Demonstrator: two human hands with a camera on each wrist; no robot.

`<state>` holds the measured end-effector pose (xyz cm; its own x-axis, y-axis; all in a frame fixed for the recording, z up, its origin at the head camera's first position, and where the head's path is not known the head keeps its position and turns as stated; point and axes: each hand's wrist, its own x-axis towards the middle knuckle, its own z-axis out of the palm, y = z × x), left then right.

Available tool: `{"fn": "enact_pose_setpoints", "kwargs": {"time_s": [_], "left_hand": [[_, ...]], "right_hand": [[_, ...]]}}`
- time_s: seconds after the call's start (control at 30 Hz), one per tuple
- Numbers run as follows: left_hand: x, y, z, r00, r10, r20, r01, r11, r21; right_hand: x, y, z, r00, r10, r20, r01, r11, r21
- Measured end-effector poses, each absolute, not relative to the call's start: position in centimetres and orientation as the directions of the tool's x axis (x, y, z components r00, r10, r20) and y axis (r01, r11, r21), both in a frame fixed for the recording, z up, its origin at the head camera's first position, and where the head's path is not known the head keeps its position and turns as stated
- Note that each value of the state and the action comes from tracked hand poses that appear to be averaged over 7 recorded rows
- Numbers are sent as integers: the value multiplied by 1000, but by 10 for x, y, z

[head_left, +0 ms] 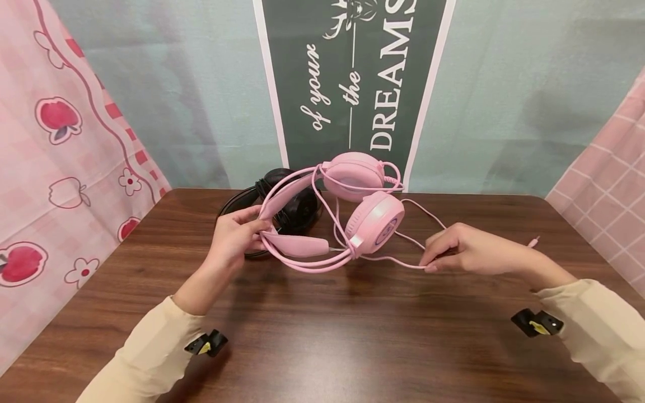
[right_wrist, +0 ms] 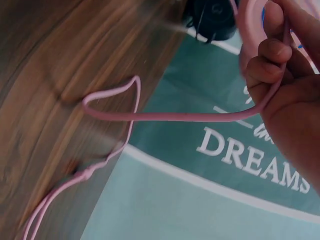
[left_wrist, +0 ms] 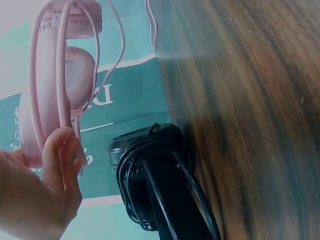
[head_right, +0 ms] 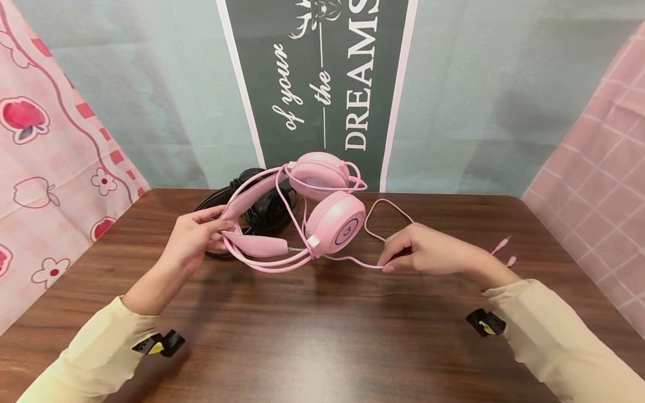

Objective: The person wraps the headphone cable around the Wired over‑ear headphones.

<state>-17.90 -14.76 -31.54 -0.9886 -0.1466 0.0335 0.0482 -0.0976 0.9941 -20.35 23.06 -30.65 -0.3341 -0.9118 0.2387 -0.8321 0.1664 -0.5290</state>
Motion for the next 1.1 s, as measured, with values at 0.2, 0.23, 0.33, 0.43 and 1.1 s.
{"fn": "enact_pose_setpoints", "kwargs": {"time_s": [0.2,0.23,0.33,0.43,1.1], "left_hand": [[-181,-142,-319,-987,-157,24,39,-92,995],[-181,-141,-319,-987,-157,24,39,-90,995],[-181,-139,-320,-987,-159,24,38,-83,996],[-182,-137,-320,-987,-159,34,46,-74,996],[-178,-131,-321,-991,-129,37,45,-58,997]], "right_hand": [[-195,217,-307,-240,-927,288,-874,77,-480],[-194,215,-307,-233,-927,293,-877,70,-475],[-189,209,-304,-202,-929,310,-891,42,-452],[-186,203,-301,-180,-925,334,-907,24,-421],[-176,184,-283,-198,-870,452,-945,47,-324]]}}
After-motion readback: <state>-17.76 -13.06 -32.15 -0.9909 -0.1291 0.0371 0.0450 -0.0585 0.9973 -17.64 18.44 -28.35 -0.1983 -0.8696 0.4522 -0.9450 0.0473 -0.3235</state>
